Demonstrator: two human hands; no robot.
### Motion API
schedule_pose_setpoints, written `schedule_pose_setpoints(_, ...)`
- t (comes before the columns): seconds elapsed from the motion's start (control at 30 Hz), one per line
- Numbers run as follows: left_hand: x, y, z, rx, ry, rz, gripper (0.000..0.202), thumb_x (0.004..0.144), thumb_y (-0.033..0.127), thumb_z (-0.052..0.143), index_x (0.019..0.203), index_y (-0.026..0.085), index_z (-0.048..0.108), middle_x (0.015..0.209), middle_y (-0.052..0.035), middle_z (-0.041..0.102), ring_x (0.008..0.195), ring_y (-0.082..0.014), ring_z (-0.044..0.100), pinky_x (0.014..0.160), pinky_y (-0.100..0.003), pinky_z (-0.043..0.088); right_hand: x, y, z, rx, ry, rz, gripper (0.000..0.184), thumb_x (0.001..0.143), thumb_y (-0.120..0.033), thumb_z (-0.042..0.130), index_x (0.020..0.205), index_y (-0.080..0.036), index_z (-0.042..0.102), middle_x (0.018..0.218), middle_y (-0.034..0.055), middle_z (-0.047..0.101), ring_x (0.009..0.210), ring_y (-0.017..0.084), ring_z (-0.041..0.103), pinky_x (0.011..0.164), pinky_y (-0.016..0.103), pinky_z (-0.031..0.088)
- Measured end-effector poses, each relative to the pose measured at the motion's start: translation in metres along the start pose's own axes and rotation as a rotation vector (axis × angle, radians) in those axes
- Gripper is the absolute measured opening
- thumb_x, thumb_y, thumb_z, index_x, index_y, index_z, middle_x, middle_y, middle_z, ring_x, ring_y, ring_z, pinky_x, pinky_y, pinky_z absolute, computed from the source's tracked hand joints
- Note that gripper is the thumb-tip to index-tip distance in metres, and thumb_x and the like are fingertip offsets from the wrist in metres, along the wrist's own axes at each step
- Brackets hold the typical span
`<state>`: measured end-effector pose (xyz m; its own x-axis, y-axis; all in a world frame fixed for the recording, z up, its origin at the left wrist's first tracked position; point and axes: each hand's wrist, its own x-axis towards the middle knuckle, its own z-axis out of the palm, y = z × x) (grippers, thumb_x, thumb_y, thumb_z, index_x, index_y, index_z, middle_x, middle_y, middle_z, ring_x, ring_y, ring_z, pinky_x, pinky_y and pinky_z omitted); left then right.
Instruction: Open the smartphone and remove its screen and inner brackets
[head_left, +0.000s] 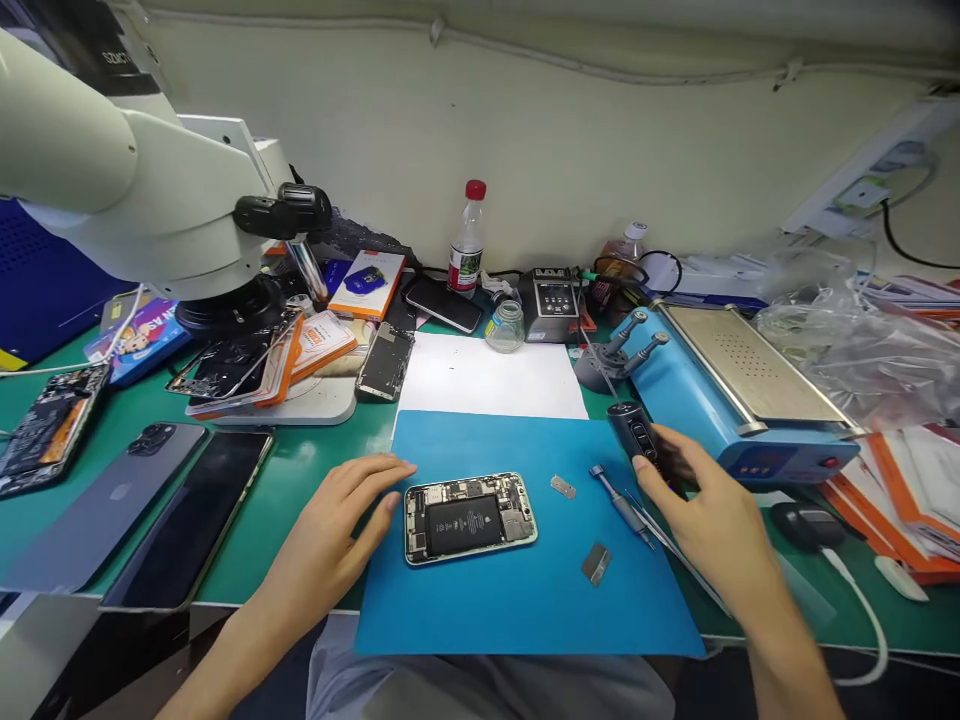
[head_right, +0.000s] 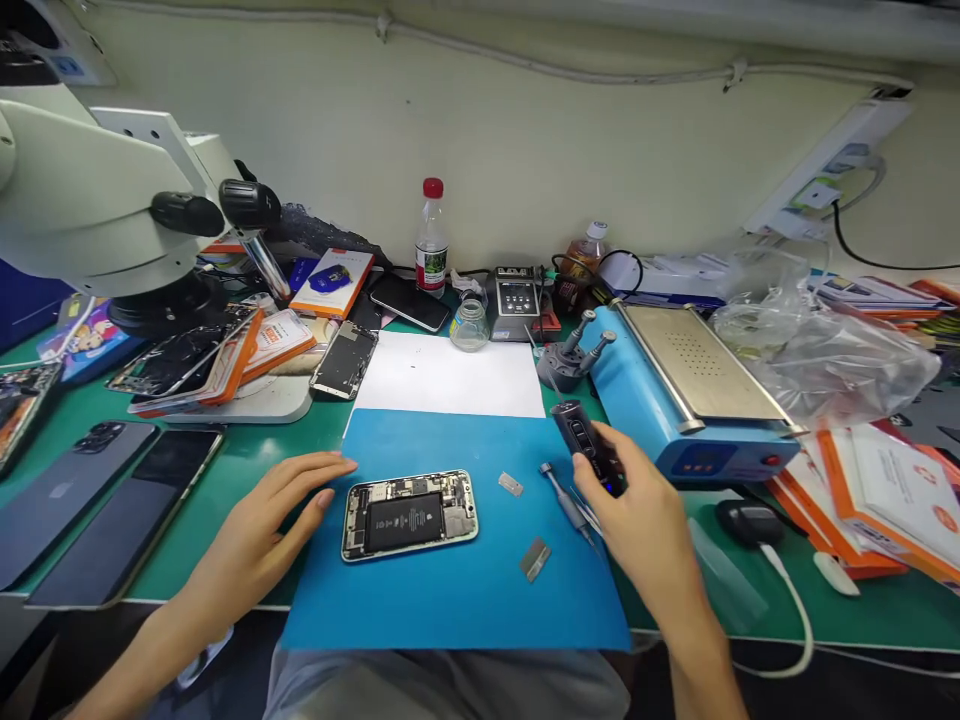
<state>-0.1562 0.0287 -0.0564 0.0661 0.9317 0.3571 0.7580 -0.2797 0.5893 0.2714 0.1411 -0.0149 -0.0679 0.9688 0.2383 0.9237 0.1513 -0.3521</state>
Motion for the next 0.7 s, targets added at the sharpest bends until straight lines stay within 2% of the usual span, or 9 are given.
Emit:
schedule_pose_setpoints(0.1,0.0,-0.009,0.001,-0.071,0.024,-0.064,0.033,0.125,0.043,0.054,0.144,0.035,0.079,0.144,-0.0004,0.085,0.134,-0.0217,0.082,0.111,-0.036,0.068,0.003,0.013,-0.005,-0.066,-0.028,0.057,0.046,0.114,-0.051,0.077,0.148,-0.021,0.073,0.14,0.0111,0.077,0.12,0.026,0.078,0.103,0.048,0.071)
schedule_pose_setpoints(0.2,0.002,-0.013,-0.001,-0.148,0.012,-0.122,0.031,0.124,0.045,0.057,0.141,0.038,0.082,0.143,0.0019,0.086,0.134,-0.0201,0.082,0.107,-0.031,0.067,-0.003,0.016,-0.001,-0.129,-0.036,0.076,0.044,0.113,-0.051,0.077,0.146,-0.021,0.074,0.139,0.0107,0.077,0.12,0.026,0.078,0.102,0.048,0.071)
schedule_pose_setpoints(0.3,0.002,-0.014,-0.005,-0.216,0.015,-0.175,0.034,0.123,0.052,0.058,0.112,0.035,0.086,0.131,0.0034,0.087,0.124,-0.0182,0.084,0.101,-0.027,0.064,-0.012,0.015,0.007,-0.172,0.023,0.058,0.044,0.113,-0.05,0.077,0.147,-0.021,0.073,0.143,0.0116,0.076,0.12,0.025,0.077,0.102,0.048,0.07)
schedule_pose_setpoints(0.37,0.0,-0.015,-0.006,-0.244,0.046,-0.221,0.045,0.121,0.057,0.061,0.089,0.03,0.079,0.119,0.0022,0.086,0.113,-0.0181,0.083,0.094,-0.026,0.063,-0.018,0.015,0.007,-0.182,0.087,0.031,0.044,0.113,-0.049,0.077,0.147,-0.021,0.073,0.146,0.0121,0.075,0.125,0.027,0.076,0.108,0.051,0.069)
schedule_pose_setpoints(0.4,-0.001,-0.015,-0.007,-0.251,0.069,-0.249,0.047,0.119,0.059,0.064,0.085,0.028,0.075,0.113,0.0017,0.085,0.108,-0.0181,0.082,0.09,-0.026,0.062,-0.021,0.016,0.006,-0.181,0.124,0.016,0.044,0.114,-0.048,0.077,0.148,-0.021,0.073,0.147,0.0122,0.075,0.128,0.028,0.076,0.111,0.053,0.068)
schedule_pose_setpoints(0.5,-0.004,-0.016,-0.008,-0.251,0.132,-0.337,0.035,0.113,0.062,0.075,0.099,0.03,0.076,0.103,0.0028,0.082,0.098,-0.0177,0.079,0.084,-0.025,0.06,-0.038,0.018,-0.005,-0.16,0.244,-0.013,0.039,0.117,-0.047,0.071,0.148,-0.022,0.073,0.145,0.0117,0.076,0.128,0.027,0.076,0.113,0.053,0.067)
schedule_pose_setpoints(0.57,-0.005,-0.015,-0.009,-0.249,0.139,-0.371,0.034,0.108,0.064,0.081,0.105,0.03,0.078,0.102,0.0032,0.082,0.093,-0.0178,0.077,0.079,-0.026,0.058,-0.054,0.018,-0.011,-0.147,0.282,-0.037,0.036,0.12,-0.046,0.066,0.145,-0.022,0.074,0.135,0.0099,0.079,0.114,0.022,0.078,0.104,0.046,0.069)
schedule_pose_setpoints(0.63,-0.006,-0.013,-0.009,-0.255,0.119,-0.372,0.044,0.109,0.069,0.077,0.091,0.028,0.076,0.098,0.0016,0.08,0.091,-0.0188,0.075,0.077,-0.028,0.057,-0.071,0.018,-0.013,-0.151,0.262,-0.094,0.035,0.123,-0.048,0.061,0.141,-0.022,0.076,0.126,0.0077,0.081,0.104,0.019,0.079,0.097,0.041,0.069)
schedule_pose_setpoints(0.7,-0.007,-0.011,-0.009,-0.26,0.096,-0.364,0.063,0.117,0.072,0.058,0.076,0.027,0.071,0.093,-0.0009,0.078,0.091,-0.0196,0.075,0.079,-0.029,0.057,-0.086,0.018,-0.009,-0.177,0.211,-0.164,0.038,0.124,-0.051,0.057,0.139,-0.024,0.079,0.124,0.0064,0.084,0.105,0.021,0.08,0.094,0.038,0.067)
